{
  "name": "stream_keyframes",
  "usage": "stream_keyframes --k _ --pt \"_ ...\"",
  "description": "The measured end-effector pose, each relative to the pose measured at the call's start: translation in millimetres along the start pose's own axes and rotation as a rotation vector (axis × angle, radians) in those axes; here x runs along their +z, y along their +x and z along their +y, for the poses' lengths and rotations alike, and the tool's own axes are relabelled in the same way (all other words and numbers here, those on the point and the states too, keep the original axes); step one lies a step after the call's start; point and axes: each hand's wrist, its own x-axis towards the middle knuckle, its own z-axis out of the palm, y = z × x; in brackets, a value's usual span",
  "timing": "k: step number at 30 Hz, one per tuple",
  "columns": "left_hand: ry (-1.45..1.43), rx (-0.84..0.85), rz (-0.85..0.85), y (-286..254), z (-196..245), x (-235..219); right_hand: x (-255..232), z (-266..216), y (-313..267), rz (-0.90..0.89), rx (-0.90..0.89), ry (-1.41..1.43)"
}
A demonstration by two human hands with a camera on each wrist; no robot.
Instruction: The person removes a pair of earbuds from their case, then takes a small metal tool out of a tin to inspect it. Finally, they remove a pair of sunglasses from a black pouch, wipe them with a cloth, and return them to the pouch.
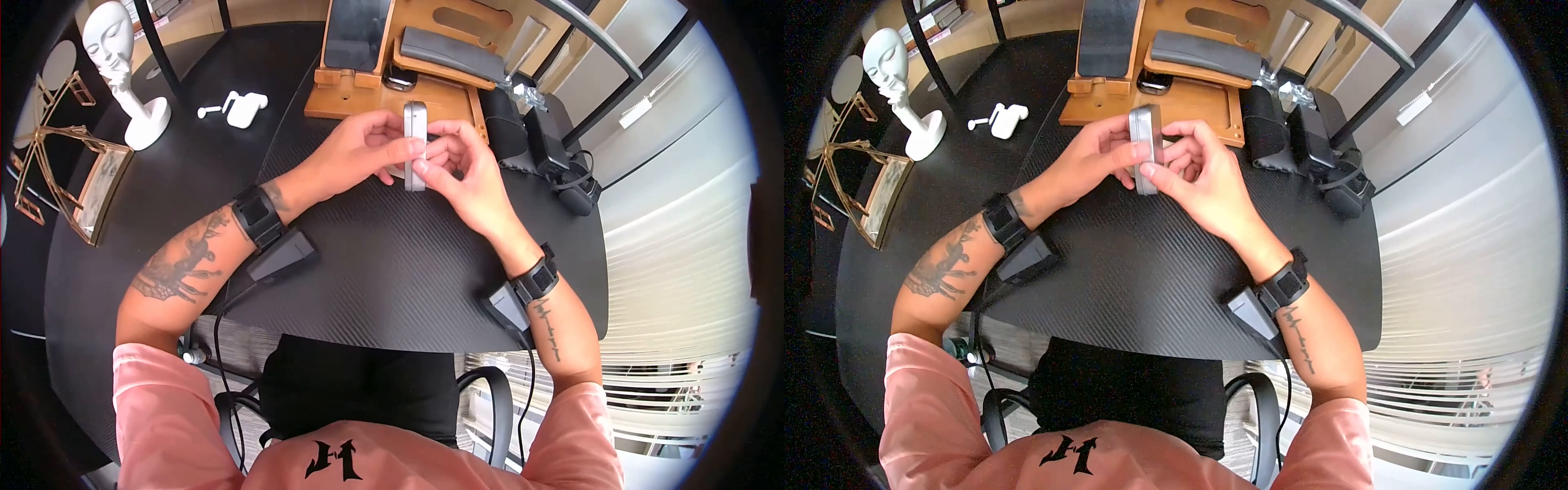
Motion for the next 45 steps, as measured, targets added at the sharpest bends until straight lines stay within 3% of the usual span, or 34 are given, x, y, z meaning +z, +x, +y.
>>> stream_keyframes --k 5,16,35,36,38,41,45 --pt "0.0 -0.002 -0.024 0 1 3 -4 -3 0 -0.069 0.105 0.179" --pt "-0.054 -0.037 0.025 -3 6 5 -10 0 2 -0.082 0.163 0.298" --pt "-0.044 -0.028 0.027 0 -2 3 -5 3 2 -0.049 0.081 0.256" --pt "-0.041 -0.03 0.012 0 -1 4 -6 2 1 -0.041 0.083 0.144" --pt "-0.039 -0.014 -0.018 0 -1 5 -4 -6 -2 -0.018 0.118 -0.041" --pt "-0.029 0.002 -0.022 0 0 4 2 -21 -5 0.009 0.22 0.03" --pt "-0.023 -0.025 -0.007 0 -1 4 3 -18 -6 0.04 0.223 0.103"
